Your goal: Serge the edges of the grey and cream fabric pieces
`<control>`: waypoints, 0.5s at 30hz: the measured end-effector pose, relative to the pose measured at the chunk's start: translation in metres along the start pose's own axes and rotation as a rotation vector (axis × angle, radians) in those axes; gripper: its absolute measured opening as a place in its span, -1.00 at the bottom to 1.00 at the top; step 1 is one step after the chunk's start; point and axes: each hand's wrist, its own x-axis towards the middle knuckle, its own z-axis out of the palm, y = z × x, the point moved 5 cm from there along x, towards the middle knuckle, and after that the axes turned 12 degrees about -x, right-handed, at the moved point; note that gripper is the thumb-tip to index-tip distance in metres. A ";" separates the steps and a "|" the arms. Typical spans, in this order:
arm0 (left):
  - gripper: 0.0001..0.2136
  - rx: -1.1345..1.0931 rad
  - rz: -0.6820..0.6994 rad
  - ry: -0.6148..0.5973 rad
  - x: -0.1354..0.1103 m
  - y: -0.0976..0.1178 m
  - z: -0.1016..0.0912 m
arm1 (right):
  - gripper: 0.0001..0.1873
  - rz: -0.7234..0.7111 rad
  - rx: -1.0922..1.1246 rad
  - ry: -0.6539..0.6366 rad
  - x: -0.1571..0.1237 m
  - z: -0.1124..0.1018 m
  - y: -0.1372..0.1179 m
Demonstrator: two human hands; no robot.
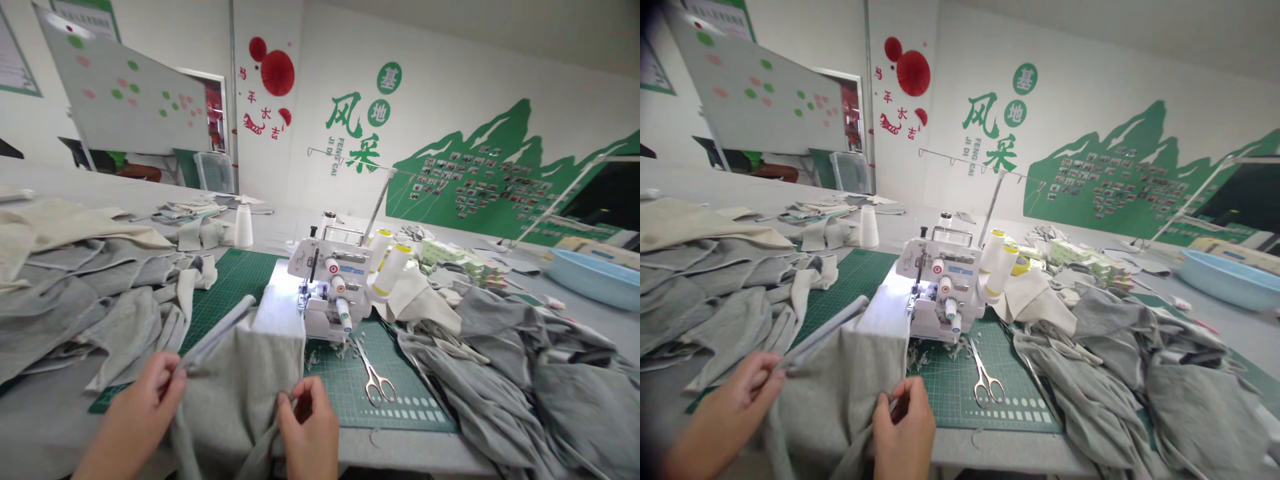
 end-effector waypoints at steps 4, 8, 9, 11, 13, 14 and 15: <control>-0.78 -0.022 -0.095 0.301 0.002 -0.007 -0.036 | -0.85 0.027 0.111 -0.054 -0.007 0.007 0.003; -0.78 0.005 -0.117 0.302 0.011 -0.009 -0.043 | -0.91 0.024 0.339 -0.099 -0.019 0.018 0.005; -0.78 0.016 -0.111 0.290 0.014 -0.010 -0.041 | -0.94 0.008 0.367 -0.111 -0.021 0.020 0.005; -0.79 0.034 -0.092 0.283 0.018 -0.013 -0.036 | -0.90 0.001 0.389 -0.134 -0.024 0.024 0.007; -0.81 0.030 -0.072 0.248 0.021 -0.014 -0.028 | -0.89 0.050 0.392 -0.141 -0.026 0.027 0.011; -0.82 0.018 -0.066 0.227 0.021 -0.014 -0.023 | -0.91 0.081 0.381 -0.139 -0.026 0.028 0.014; -0.81 0.002 -0.067 0.209 0.021 -0.015 -0.019 | -0.91 0.104 0.357 -0.130 -0.026 0.028 0.016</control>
